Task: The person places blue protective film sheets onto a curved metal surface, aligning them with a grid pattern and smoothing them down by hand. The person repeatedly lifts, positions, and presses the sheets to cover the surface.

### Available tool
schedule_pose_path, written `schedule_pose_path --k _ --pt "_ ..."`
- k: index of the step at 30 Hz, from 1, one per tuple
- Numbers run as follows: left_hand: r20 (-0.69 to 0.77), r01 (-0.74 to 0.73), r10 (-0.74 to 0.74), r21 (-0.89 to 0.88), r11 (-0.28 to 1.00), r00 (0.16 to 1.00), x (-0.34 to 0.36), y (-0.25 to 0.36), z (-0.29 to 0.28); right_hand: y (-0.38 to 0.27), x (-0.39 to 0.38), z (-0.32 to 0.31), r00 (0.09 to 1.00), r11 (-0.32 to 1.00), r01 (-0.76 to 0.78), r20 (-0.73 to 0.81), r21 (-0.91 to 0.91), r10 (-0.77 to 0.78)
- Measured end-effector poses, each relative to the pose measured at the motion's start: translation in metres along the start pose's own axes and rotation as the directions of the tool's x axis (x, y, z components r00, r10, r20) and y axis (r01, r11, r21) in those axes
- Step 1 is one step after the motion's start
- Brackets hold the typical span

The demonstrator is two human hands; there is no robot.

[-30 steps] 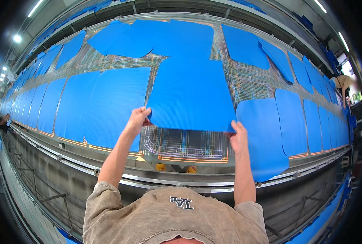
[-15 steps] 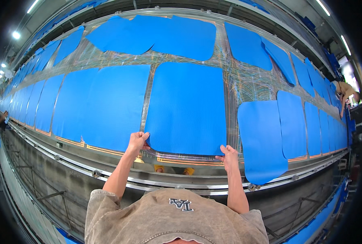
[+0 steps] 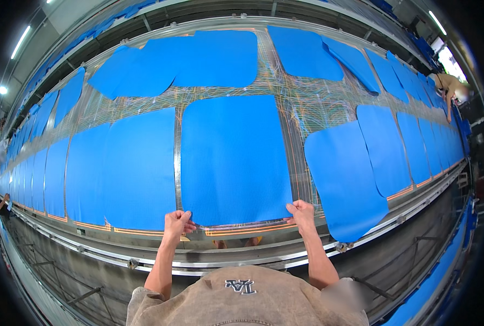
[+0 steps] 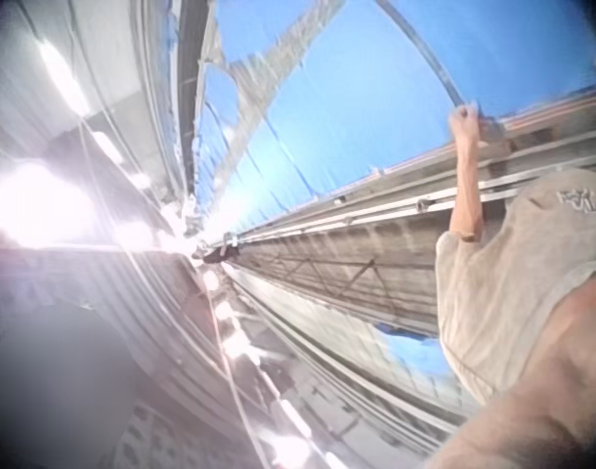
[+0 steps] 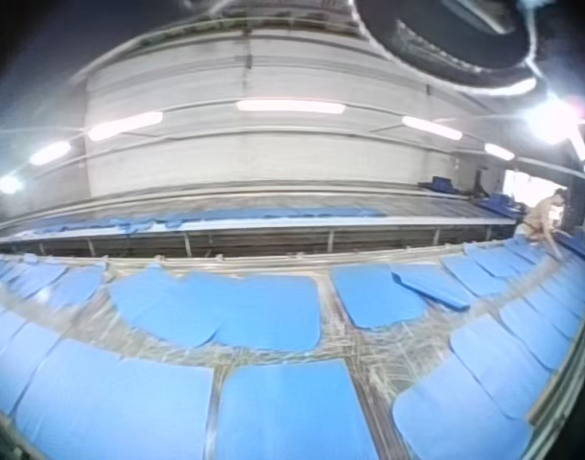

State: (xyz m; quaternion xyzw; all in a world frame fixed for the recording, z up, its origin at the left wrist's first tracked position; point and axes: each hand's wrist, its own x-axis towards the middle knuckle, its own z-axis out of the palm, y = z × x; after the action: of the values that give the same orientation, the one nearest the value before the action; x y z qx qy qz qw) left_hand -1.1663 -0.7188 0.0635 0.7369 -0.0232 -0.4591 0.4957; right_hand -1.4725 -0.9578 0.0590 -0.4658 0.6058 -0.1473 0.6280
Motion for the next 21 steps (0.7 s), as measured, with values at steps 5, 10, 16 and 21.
schedule_pose_path --k 5,10,16,21 --pt "0.005 0.017 -0.017 -0.014 1.000 1.000 0.001 0.000 -0.003 0.003 -0.001 -0.003 1.000 1.000 0.003 -0.013 -0.013 -0.003" --pt "0.000 0.009 -0.009 -0.025 1.000 1.000 -0.002 -0.003 -0.009 0.005 -0.005 -0.002 1.000 1.000 -0.002 0.006 0.019 0.002" --pt "-0.009 0.023 -0.023 -0.025 0.999 1.000 -0.004 -0.007 -0.007 0.013 -0.002 -0.006 1.000 1.000 -0.001 0.010 0.000 0.001" --pt "-0.002 0.052 -0.052 -0.012 0.999 0.999 -0.005 -0.009 -0.007 0.012 -0.004 -0.006 1.000 1.000 -0.026 -0.005 -0.013 0.026"
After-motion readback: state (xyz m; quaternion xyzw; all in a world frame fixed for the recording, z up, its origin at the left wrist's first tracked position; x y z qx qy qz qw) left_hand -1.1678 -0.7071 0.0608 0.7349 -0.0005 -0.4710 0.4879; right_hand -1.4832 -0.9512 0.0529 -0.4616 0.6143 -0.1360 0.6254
